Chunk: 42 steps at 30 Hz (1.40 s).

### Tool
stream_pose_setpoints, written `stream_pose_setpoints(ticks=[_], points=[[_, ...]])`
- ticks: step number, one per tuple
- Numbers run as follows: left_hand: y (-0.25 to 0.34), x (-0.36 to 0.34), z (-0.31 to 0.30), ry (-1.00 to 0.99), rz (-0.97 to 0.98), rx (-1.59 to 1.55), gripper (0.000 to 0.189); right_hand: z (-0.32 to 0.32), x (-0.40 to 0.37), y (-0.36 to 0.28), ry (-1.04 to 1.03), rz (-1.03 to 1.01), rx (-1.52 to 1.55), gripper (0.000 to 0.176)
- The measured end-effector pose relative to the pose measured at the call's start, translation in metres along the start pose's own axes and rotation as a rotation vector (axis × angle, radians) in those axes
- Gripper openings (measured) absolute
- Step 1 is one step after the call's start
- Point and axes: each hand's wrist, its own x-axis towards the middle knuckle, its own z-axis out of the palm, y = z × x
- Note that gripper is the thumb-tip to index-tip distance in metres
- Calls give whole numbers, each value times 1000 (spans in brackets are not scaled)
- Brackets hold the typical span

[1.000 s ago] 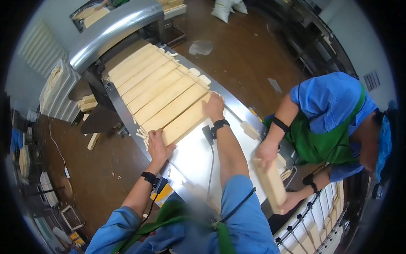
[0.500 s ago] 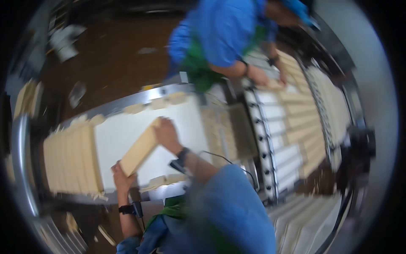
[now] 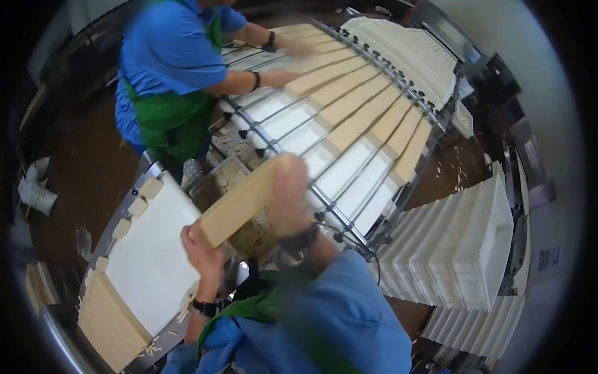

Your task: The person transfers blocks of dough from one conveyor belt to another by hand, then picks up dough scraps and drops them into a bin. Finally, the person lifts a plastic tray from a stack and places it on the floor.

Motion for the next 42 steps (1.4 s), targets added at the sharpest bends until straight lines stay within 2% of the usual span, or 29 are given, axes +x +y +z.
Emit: stream_pose_setpoints(ticks=[1, 2, 3, 5, 7, 8, 10, 11, 14, 15, 17, 18, 20, 23, 26, 28, 30, 31, 33, 35, 36, 37, 38, 39, 40, 41, 42], points=[[39, 2, 10, -40, 60, -57, 78, -29, 23, 15, 112, 71, 12, 39], [67, 3, 22, -105, 160, -33, 77, -50, 43, 42, 265, 19, -76, 36], [98, 4, 29, -108, 169, -37, 77, -76, 59, 72, 278, 50, -209, 35], [154, 5, 38, -348, 259, -103, 79, -119, 86, 126, 260, 109, -273, 36], [191, 3, 57, -433, 262, -108, 82, -149, 107, 165, 67, 313, -288, 40], [206, 3, 67, -513, 260, -109, 85, -155, 117, 182, 69, 317, -290, 40], [230, 6, 83, -566, 267, -85, 86, -160, 136, 212, -137, 411, -303, 44], [239, 9, 90, -613, 273, -61, 87, -157, 146, 225, -134, 414, -299, 44], [259, 21, 107, -689, 248, -45, 82, -136, 171, 276, -331, 193, -381, 47], [265, 24, 114, -689, 249, -38, 82, -135, 179, 280, -331, 196, -374, 47], [274, 31, 137, -747, 310, -159, 76, -133, 190, 287, -395, 203, -679, 46], [280, 35, 150, -746, 313, -157, 76, -136, 192, 284, -393, 204, -677, 46], [289, 36, 180, -772, 234, -271, 73, -146, 184, 272, -10, 41, -729, 44], [283, 25, 238, -653, 194, -254, 74, -148, 159, 260, -26, 38, -751, 53], [280, 28, 231, -595, 83, -361, 77, -142, 113, 245, -239, -63, -533, 68], [279, 29, 223, -590, 131, -417, 76, -141, 84, 222, -324, -133, -466, 72], [275, 26, 219, -580, 156, -469, 76, -153, 67, 175, -647, -122, -494, 79], [276, 27, 220, -592, 125, -478, 74, -148, 62, 182, -678, -143, -485, 79], [268, 23, 211, -574, 31, -482, 73, -142, 56, 201, -597, -212, -534, 82], [255, 26, 182, -534, 53, -570, 72, -140, 56, 191, -610, -218, -635, 83], [240, 27, 165, -448, 60, -685, 72, -137, 53, 191, -568, -268, -658, 83], [218, 28, 154, -382, 4, -671, 72, -133, 53, 193, -575, -244, -679, 84], [192, 26, 142, -303, 66, -689, 72, -130, 55, 183, -568, -258, -722, 86], [162, 24, 127, -220, 128, -690, 71, -123, 55, 156, -569, -292, -735, 86], [132, 21, 109, -239, 79, -649, 66, -109, 55, 135, -589, -314, -694, 84], [100, 14, 94, -155, 11, -607, 66, -95, 52, 102, -610, -376, -573, 81], [67, 7, 82, -61, 70, -462, 65, -78, 49, 60, -679, -425, -463, 77]])
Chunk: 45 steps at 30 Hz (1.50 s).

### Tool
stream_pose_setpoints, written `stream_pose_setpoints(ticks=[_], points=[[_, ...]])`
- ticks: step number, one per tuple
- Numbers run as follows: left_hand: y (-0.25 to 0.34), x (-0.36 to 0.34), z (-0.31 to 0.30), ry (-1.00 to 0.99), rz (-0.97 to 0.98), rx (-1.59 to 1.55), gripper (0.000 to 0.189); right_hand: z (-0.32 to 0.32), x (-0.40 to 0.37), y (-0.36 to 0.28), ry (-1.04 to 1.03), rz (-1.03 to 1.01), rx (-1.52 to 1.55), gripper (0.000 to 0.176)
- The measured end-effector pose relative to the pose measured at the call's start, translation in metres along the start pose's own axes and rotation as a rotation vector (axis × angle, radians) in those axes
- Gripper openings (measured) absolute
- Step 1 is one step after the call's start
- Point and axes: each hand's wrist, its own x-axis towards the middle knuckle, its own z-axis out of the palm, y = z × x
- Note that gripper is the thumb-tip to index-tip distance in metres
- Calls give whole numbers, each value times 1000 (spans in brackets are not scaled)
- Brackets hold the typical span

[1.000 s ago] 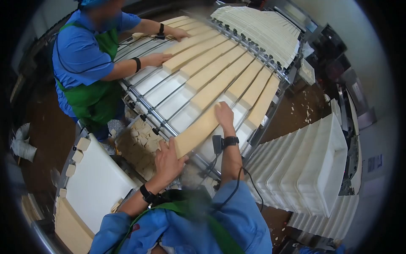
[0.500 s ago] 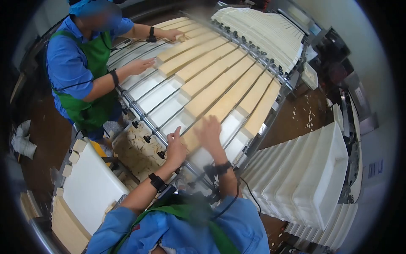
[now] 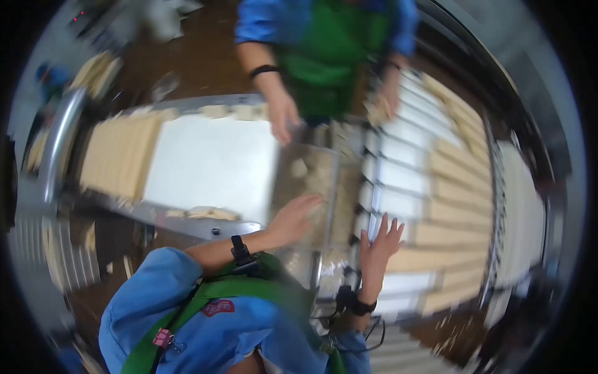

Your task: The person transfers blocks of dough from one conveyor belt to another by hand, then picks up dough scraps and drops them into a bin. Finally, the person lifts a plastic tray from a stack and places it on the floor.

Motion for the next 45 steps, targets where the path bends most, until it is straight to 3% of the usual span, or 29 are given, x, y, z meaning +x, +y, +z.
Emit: stream_pose_setpoints(ticks=[1, 5, 6, 8, 10, 12, 13, 15, 16, 17, 18, 20, 23, 28, 30, 33, 35, 39, 41, 45], points=[[-17, -13, -23, 56, 75, 154, 64, -4, 12, -40, -23, -82, 87, 74], [-59, -78, -141, 359, -29, 301, 34, 12, 57, -193, -114, -522, 388, 65], [-58, -94, -172, 603, 14, 402, 20, 19, 62, -235, -230, -605, 519, 61], [-89, -137, -213, 906, -124, 473, 23, 30, 65, -310, -374, -811, 670, 55], [-121, -187, -261, 1146, -508, 475, 26, 47, 55, -395, -468, -997, 719, 53], [-160, -232, -303, 1252, -778, 570, 40, 78, 46, -470, -550, -1118, 716, 53], [-178, -248, -320, 1264, -782, 569, 40, 100, 44, -506, -555, -1184, 687, 54], [-207, -271, -348, 1249, -903, 698, 59, 161, 49, -576, -511, -1225, 619, 60], [-217, -280, -362, 1166, -933, 666, 75, 185, 65, -611, -921, -1036, 673, 59], [-222, -282, -372, 1172, -938, 665, 75, 207, 78, -644, -1317, -807, 706, 58], [-223, -278, -383, 1102, -947, 664, 76, 228, 76, -674, -1319, -815, 702, 58], [-215, -269, -400, 999, -976, 665, 74, 261, 50, -725, -363, -1313, 333, 54], [-224, -276, -400, 1099, -979, 598, 64, 276, 17, -767, -396, -1289, 488, 56], [-241, -303, -401, 1261, -986, 521, 54, 298, -19, -801, -312, -1273, 450, 47], [-242, -306, -413, 1264, -994, 528, 52, 310, -16, -819, -298, -1272, 159, 35], [-248, -300, -436, 1227, -894, 509, 52, 325, 7, -831, -144, -1226, 34, 29], [-262, -299, -445, 1119, -853, 543, 52, 356, 33, -844, -206, -1134, -38, 33], [-261, -296, -464, 1030, -964, 485, 60, 375, 57, -849, -310, -992, 135, 41], [-255, -292, -470, 1028, -984, 480, 62, 372, 58, -861, -284, -920, -143, 44], [-257, -286, -469, 984, -1068, 520, 71, 373, 57, -869, -267, -894, -164, 41]])
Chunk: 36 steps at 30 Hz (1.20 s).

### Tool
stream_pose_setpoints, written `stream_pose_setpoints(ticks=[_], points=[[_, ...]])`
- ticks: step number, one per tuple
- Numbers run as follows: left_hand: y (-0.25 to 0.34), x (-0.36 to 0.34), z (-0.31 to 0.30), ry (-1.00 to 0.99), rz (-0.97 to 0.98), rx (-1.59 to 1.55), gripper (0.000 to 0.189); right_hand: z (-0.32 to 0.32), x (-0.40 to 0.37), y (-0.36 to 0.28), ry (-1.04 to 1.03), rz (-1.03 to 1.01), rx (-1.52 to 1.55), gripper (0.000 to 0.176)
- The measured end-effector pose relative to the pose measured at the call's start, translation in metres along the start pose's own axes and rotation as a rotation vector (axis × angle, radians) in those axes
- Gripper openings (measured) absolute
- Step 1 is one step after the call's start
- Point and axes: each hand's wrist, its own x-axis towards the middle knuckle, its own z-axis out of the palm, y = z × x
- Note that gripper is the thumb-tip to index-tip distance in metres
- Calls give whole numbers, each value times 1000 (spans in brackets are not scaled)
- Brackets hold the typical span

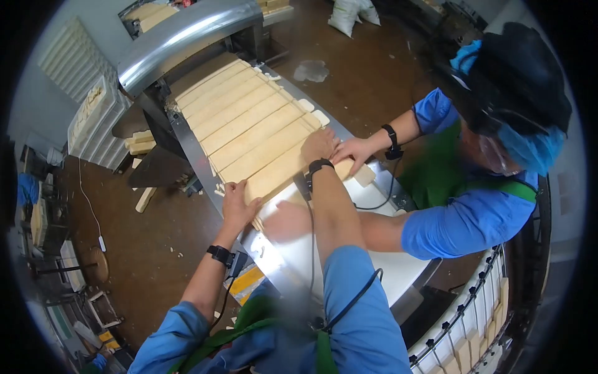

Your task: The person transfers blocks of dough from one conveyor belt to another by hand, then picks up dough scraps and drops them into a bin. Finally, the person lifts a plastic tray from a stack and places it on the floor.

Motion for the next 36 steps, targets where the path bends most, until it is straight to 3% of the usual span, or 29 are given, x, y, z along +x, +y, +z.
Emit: stream_pose_setpoints(ticks=[6, 8, 12, 15, 18, 24, 27, 29, 31, 33, 35, 36], points=[[15, -5, 3, 3, -28, 54, 78, -1, 1, 7, 126, 89, 149, 30], [20, -6, 4, -6, -41, 60, 79, 5, -3, 13, 127, 51, 107, 43], [28, -7, 4, -28, -72, 91, 83, 7, -12, 14, 157, 100, 142, 45], [31, -9, 7, -34, -92, 85, 85, -4, -18, 17, 154, 203, 124, 36], [35, -11, 11, 27, -68, 123, 86, -12, -13, 27, 109, 197, 295, 44], [47, -10, 12, -40, -120, 117, 89, 19, -8, 67, 86, -56, 444, 48], [54, -14, 12, -76, -42, 137, 88, 15, -33, 100, 41, -31, 416, 47], [64, -19, 14, -144, 61, 181, 88, 16, -74, 140, 196, 3, 463, 48], [71, -32, 26, -221, 249, 234, 89, 8, -126, 189, 174, 188, 493, 50], [81, -42, 38, -371, 426, 223, 92, 6, -191, 234, 334, 354, 407, 51], [99, -52, 43, -514, 539, 223, 95, -5, -243, 266, 204, 570, 415, 55], [102, -57, 45, -533, 600, 221, 97, -3, -263, 269, 174, 566, 233, 50]])
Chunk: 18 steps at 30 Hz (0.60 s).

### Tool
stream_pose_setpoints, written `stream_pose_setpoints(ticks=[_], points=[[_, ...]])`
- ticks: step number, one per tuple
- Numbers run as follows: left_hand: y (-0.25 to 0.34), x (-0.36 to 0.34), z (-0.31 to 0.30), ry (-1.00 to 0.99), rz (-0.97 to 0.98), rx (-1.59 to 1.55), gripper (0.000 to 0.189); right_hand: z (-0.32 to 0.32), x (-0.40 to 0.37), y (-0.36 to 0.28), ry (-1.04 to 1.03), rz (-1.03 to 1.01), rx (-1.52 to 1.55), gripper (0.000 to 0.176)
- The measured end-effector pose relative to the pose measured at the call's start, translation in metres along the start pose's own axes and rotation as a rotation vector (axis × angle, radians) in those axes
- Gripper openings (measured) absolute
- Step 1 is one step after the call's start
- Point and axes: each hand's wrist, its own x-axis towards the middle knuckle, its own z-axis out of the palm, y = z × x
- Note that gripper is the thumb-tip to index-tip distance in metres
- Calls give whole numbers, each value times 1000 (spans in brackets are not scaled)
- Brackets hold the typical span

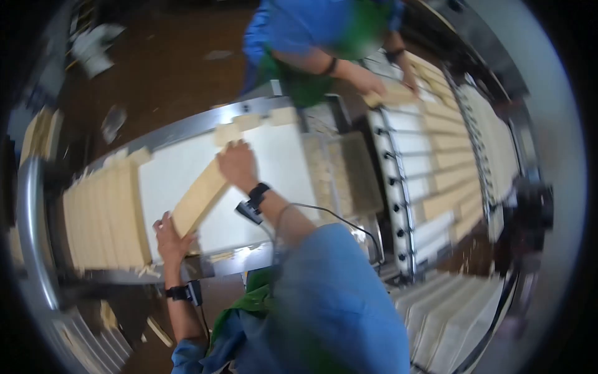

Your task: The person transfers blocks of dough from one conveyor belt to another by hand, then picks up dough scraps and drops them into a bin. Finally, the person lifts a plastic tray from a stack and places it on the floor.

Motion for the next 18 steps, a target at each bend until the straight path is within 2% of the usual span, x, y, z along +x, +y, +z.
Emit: stream_pose_setpoints(ticks=[1, 2, 3, 5, 6, 9, 11, 13, 15, 17, 18], points=[[6, 2, 6, -43, -22, -9, 97, -5, -15, 3, 97, 40, -24, 49], [9, 4, 12, -77, -44, -15, 98, -13, -26, 9, 48, 23, 99, 52], [6, 9, 23, -54, -27, -3, 98, -25, -31, 10, -24, 37, 186, 53], [-1, 8, 42, 26, 26, -36, 96, -35, -45, 11, -38, 120, 183, 53], [1, 4, 47, 79, 50, -81, 96, -28, -49, 19, -48, 151, 229, 62], [49, -16, 53, 109, 141, -20, 91, -55, -92, 63, 111, 213, 331, 63], [106, -32, 60, 140, 233, -38, 88, -77, -128, 110, 401, 288, 358, 60], [174, -50, 74, 203, 403, -84, 80, -130, -172, 167, 507, 371, 370, 59], [244, -73, 91, 179, 568, -158, 80, -155, -214, 236, 732, 447, 370, 54], [319, -112, 106, 63, 630, -217, 82, -172, -267, 324, 794, 488, 52, 44], [355, -136, 109, -58, 635, -198, 85, -208, -290, 341, 932, 613, 113, 42]])
